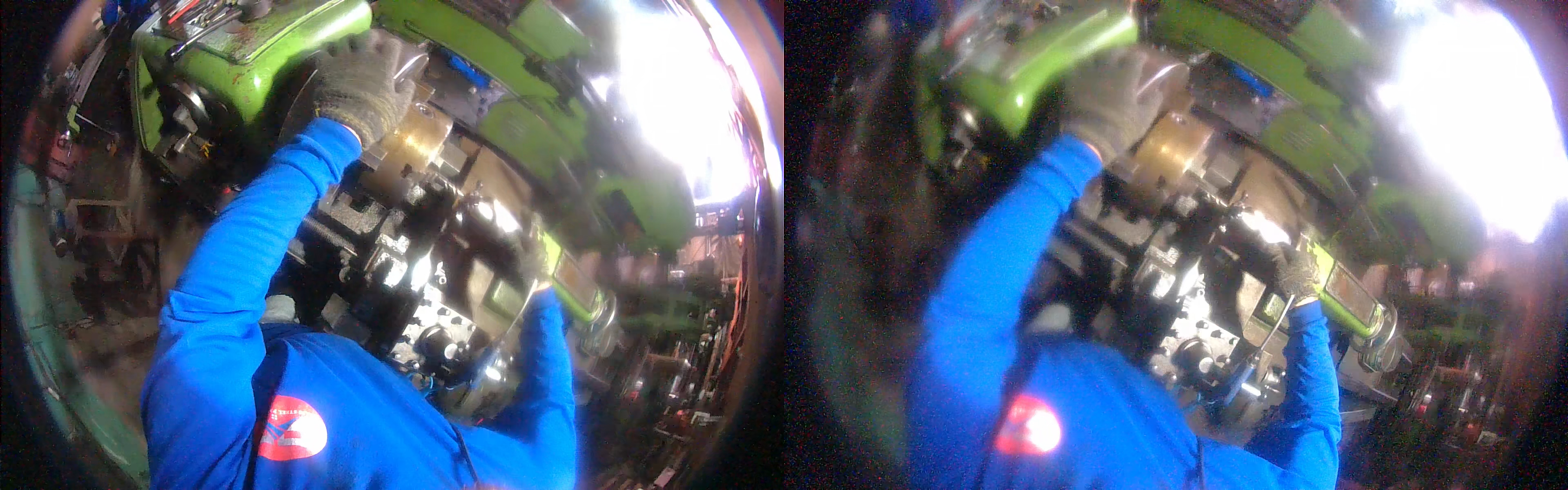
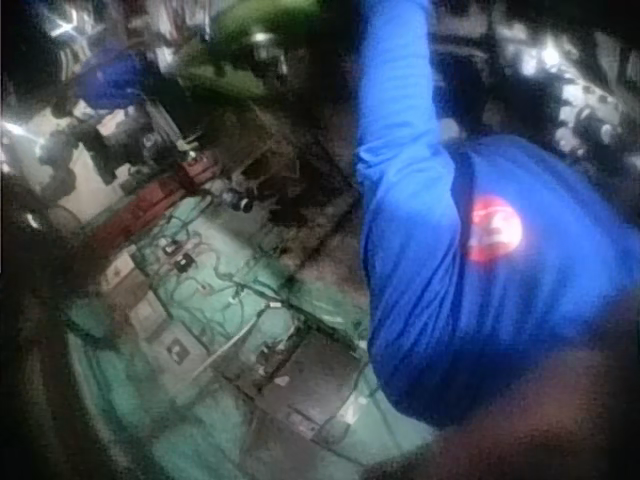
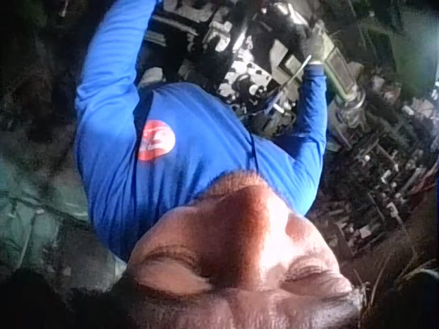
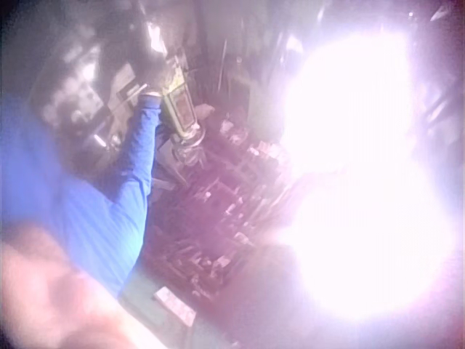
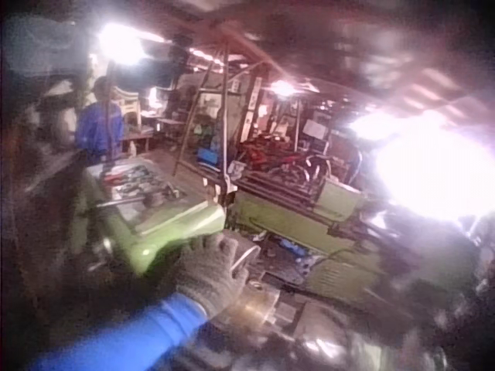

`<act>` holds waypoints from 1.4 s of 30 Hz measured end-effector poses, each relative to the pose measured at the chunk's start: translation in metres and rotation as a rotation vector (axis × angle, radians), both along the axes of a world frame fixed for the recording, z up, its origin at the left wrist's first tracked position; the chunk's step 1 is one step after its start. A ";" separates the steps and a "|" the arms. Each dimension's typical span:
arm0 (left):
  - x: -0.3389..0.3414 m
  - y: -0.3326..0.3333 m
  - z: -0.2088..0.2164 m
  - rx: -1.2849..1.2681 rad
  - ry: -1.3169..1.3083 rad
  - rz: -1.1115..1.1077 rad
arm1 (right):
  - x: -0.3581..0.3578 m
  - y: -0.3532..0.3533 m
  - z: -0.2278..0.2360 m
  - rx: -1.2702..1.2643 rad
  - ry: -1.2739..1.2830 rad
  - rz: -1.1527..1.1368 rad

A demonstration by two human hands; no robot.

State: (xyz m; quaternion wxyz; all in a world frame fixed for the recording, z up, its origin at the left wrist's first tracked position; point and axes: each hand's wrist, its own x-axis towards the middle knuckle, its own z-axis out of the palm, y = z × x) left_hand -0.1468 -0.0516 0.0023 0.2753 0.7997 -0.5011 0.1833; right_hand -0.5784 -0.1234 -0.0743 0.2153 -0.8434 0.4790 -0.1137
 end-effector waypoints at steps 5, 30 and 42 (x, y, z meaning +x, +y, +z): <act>-0.002 0.001 0.006 0.150 -0.065 0.016 | 0.032 0.027 0.016 0.673 -0.388 -0.259; 0.002 -0.001 0.009 0.175 0.009 0.099 | 0.099 -0.006 0.043 -0.398 0.114 0.278; -0.001 -0.001 0.006 0.151 -0.002 0.092 | 0.081 -0.028 -0.021 -0.306 0.196 0.377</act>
